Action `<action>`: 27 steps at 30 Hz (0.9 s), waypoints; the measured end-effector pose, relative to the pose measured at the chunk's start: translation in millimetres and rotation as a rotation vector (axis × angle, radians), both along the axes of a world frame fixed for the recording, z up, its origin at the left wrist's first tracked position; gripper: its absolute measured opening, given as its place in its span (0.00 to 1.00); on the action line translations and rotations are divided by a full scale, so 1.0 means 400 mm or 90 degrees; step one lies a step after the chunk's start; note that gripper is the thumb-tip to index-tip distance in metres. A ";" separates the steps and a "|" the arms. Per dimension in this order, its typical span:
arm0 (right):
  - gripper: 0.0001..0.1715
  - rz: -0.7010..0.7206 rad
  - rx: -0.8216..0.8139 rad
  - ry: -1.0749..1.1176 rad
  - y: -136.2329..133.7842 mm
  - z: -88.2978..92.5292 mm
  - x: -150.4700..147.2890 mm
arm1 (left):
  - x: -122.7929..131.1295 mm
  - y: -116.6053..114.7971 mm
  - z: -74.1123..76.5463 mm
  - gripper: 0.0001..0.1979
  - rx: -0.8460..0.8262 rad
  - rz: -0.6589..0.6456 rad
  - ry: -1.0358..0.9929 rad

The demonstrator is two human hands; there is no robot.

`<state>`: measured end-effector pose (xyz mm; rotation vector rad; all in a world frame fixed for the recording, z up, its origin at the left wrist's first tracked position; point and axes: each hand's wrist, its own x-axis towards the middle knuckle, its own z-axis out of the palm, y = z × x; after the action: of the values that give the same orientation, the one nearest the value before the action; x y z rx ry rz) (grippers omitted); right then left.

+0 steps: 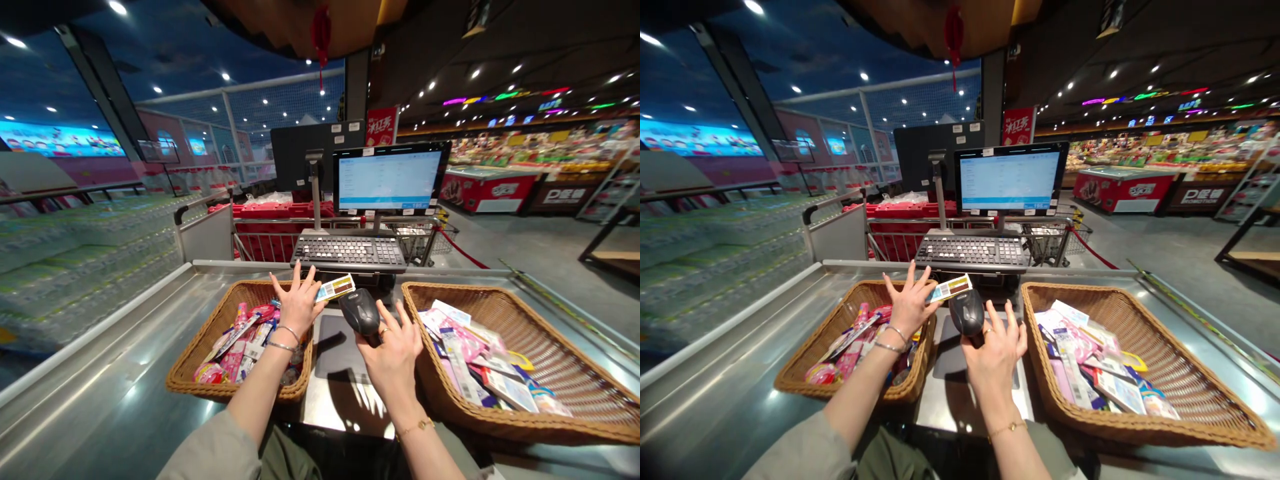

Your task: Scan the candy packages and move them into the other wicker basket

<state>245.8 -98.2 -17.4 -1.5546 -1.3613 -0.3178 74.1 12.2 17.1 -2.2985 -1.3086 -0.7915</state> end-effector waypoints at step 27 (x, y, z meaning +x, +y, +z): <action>0.09 -0.001 -0.024 -0.046 -0.026 0.017 0.023 | 0.068 -0.014 -0.013 0.17 0.012 -0.008 -0.039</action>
<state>255.0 -108.5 -10.8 -1.5886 -1.4297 -0.3532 101.2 6.7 11.9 -2.2871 -1.3085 -0.8808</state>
